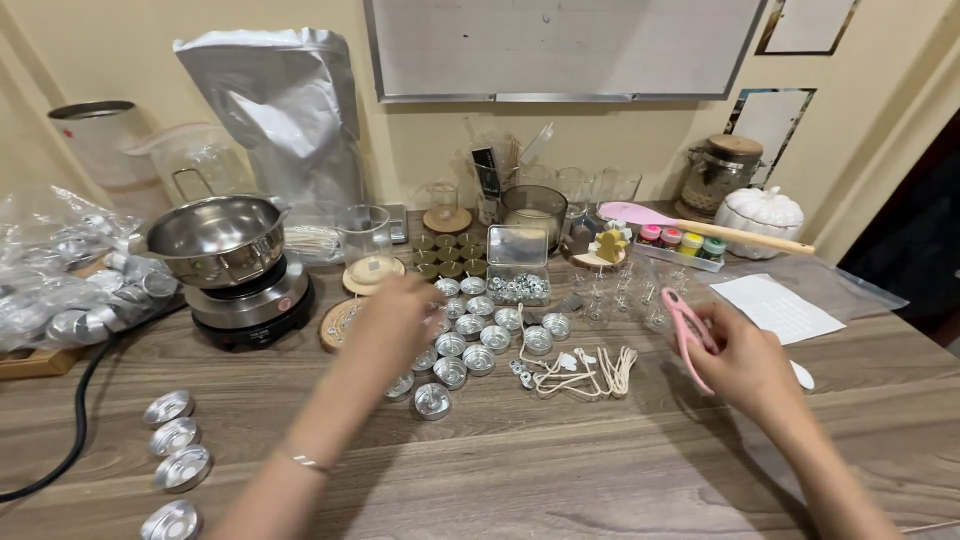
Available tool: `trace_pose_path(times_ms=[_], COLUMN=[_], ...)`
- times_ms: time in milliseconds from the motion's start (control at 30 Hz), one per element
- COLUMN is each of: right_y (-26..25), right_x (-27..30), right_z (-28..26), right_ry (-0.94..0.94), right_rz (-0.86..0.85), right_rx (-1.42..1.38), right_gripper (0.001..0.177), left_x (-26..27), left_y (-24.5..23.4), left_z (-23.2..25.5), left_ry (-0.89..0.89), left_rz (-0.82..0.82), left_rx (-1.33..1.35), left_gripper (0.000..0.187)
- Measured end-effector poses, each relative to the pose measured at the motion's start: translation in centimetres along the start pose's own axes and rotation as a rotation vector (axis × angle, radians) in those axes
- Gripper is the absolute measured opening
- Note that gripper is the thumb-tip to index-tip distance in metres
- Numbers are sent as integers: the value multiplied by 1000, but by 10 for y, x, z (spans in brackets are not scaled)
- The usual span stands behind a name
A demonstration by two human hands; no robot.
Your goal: Preparing candle wicks by threading cotton string through metal tabs and cutting them to size with scissors for tealight candles.
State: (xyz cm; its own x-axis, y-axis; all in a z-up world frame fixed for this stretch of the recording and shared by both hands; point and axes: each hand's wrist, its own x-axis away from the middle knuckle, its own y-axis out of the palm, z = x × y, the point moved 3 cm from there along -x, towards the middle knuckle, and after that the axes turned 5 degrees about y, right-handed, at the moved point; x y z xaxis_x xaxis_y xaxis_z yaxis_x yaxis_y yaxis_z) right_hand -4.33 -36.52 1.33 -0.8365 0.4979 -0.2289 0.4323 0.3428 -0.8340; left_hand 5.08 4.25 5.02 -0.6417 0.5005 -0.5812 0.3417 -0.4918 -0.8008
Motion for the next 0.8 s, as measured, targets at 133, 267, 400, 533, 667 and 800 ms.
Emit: trace_pose_path(times_ms=[133,267,400,533,667,800], right_y=[11,-5,-10,0,-4,-8], right_x=[-1,15,16,14,10,7], right_z=[19,-4,6,25,17,8], right_ry=[-86,-26,16,-7,-40,22], right_rz=[11,-46,-140,-205,-245,-421], right_rx=[121,176,256,345,383,467], right_gripper=[54,54,51,52,51,51], left_x=[-24,-37,-39,-39,-33,-26], left_y=[28,74,88,73,59,46], left_z=[45,43,45,51,51,55], left_ry=[-6,-60,-119,-242,-369,-308], left_rz=[-64,-60,-49,-155,-236,-273], left_rx=[305,324,430,599,751,881], left_gripper=[29,34,27,23,23,25])
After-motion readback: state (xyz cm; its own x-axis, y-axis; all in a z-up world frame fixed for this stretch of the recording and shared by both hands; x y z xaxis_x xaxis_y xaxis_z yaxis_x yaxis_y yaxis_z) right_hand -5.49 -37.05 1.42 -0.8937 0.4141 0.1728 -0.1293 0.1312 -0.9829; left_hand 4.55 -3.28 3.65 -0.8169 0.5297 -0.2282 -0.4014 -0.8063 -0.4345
